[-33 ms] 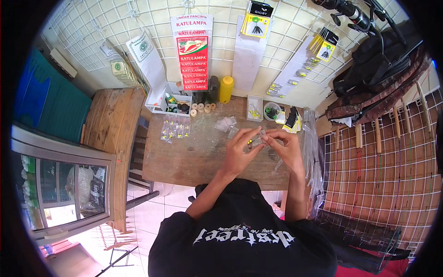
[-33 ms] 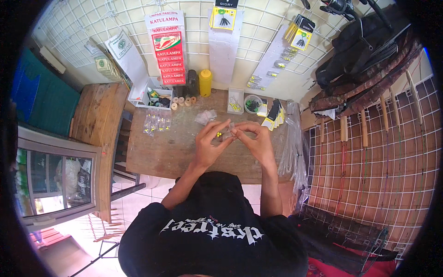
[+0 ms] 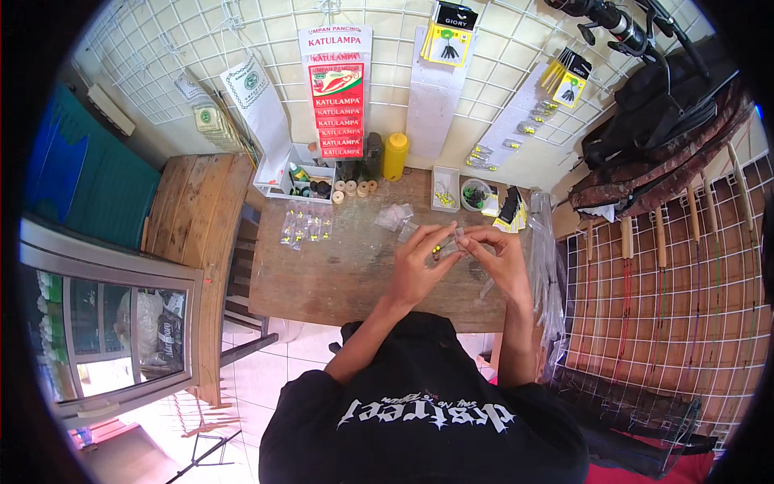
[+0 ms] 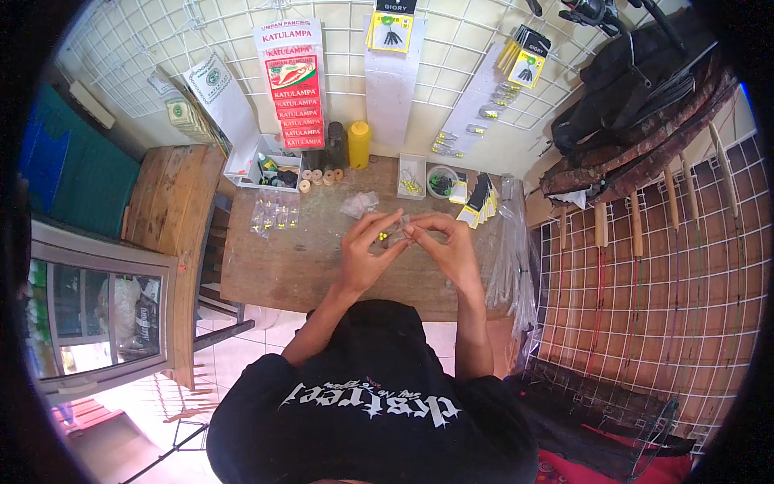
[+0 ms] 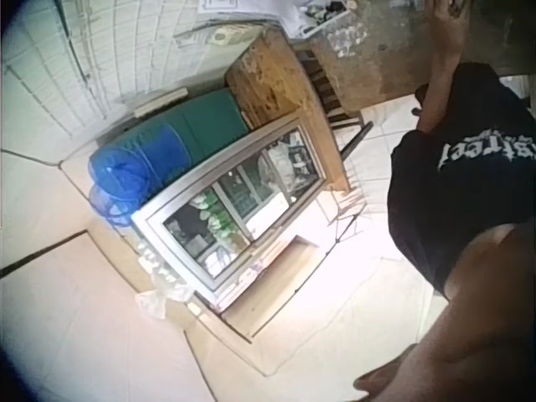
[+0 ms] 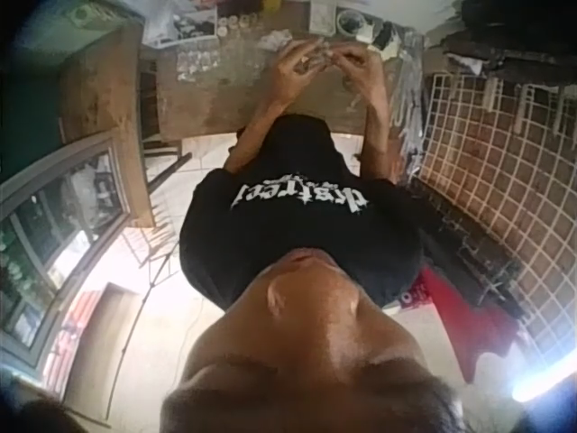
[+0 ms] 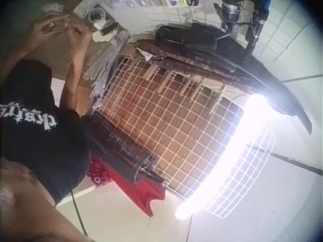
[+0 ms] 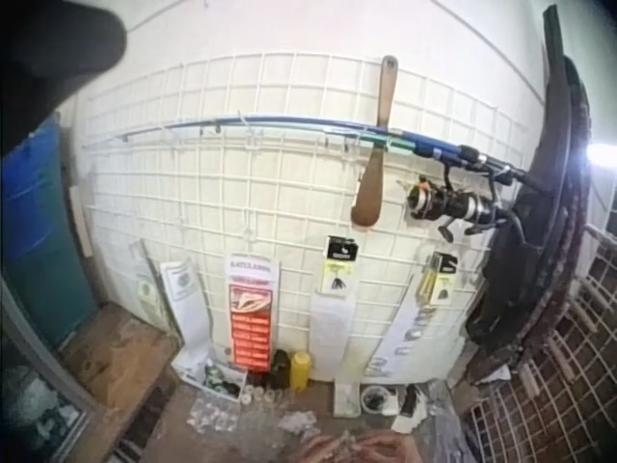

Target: Assembling a fishing lure by attaching components together at a workbench.

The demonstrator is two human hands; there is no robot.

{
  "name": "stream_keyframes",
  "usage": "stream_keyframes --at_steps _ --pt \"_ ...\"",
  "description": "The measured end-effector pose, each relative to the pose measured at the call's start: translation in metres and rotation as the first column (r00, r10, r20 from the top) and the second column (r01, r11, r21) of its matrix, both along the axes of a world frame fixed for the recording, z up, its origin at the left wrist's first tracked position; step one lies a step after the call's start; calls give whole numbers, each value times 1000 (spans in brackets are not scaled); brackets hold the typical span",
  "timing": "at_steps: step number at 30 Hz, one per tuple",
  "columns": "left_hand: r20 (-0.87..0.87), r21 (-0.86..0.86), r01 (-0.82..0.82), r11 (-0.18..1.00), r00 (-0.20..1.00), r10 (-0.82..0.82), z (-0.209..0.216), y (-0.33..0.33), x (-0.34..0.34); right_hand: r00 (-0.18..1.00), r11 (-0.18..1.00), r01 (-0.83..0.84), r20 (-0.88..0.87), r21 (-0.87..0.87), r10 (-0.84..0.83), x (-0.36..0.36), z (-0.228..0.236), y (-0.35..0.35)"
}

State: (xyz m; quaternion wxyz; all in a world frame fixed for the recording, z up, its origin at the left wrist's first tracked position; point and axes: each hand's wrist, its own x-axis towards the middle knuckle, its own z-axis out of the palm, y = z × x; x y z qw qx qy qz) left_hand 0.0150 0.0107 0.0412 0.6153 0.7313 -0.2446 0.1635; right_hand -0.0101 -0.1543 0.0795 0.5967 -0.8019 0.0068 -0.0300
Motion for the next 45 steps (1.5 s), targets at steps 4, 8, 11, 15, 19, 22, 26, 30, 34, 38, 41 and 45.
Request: stream_keyframes --at_steps 4,8,11,15,19,22,26,30,34,38,41,45 --pt "-9 -26 46 999 999 -47 2 4 2 998 998 1 -66 60 3 -4 4 3" --pt "-20 -33 75 997 997 -76 3 4 3 997 997 -73 -31 41 74 -5 0 1" --pt "-26 -46 78 996 997 -79 3 4 3 995 994 -97 -18 58 98 -5 2 2" --pt "-73 -41 101 994 992 -104 0 8 3 995 986 -83 -41 146 90 -7 7 2" --pt "-123 -52 113 992 985 -118 1 7 2 994 975 -38 -93 220 59 -10 10 3" --pt "-58 -64 80 995 995 -84 0 5 2 997 987 -12 -69 163 24 -9 5 4" --pt "-30 -55 69 996 997 -71 1 3 1 999 986 22 34 167 -28 -7 -9 6" --pt "-31 -41 72 997 997 -73 -3 4 1 992 983 71 94 171 -88 -8 -3 16" --pt "-43 -40 60 997 997 -61 0 5 1 993 998 54 99 29 -57 -10 -5 9" --pt "-57 -45 58 997 997 -61 -2 5 1 997 1000 9 70 -4 -9 -11 -3 8" --pt "-64 -53 62 997 996 -65 -3 5 3 998 1000 -8 63 -6 9 -10 -1 9" --pt "-66 -44 70 997 995 -73 -1 8 4 999 999 -25 44 26 24 -10 -4 9"
